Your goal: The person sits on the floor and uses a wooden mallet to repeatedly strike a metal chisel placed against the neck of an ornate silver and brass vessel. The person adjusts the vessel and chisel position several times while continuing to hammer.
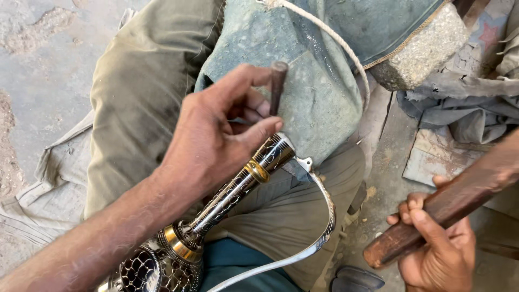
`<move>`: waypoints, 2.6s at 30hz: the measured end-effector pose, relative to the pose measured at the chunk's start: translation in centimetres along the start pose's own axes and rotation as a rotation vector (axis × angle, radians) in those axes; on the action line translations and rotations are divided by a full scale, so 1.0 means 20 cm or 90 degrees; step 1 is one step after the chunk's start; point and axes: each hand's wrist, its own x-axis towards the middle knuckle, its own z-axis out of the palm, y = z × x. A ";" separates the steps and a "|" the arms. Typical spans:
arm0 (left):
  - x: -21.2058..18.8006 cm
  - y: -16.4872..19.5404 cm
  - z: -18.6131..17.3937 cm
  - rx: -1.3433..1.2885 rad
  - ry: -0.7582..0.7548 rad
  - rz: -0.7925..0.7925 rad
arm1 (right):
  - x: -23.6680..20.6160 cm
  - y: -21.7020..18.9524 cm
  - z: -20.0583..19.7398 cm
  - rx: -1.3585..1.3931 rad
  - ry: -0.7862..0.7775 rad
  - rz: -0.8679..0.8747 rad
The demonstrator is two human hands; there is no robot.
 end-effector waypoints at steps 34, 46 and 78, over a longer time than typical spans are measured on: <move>0.12 -0.01 0.04 0.079 -0.150 0.000 | 0.92 -0.28 -0.70 -1.216 -0.589 -0.254; 0.12 0.00 0.04 0.074 -0.147 -0.016 | 0.77 -0.32 -0.57 -1.049 -0.233 0.064; -0.13 -0.07 0.07 0.018 0.028 0.064 | 0.94 -0.37 -0.20 -1.162 -0.274 0.062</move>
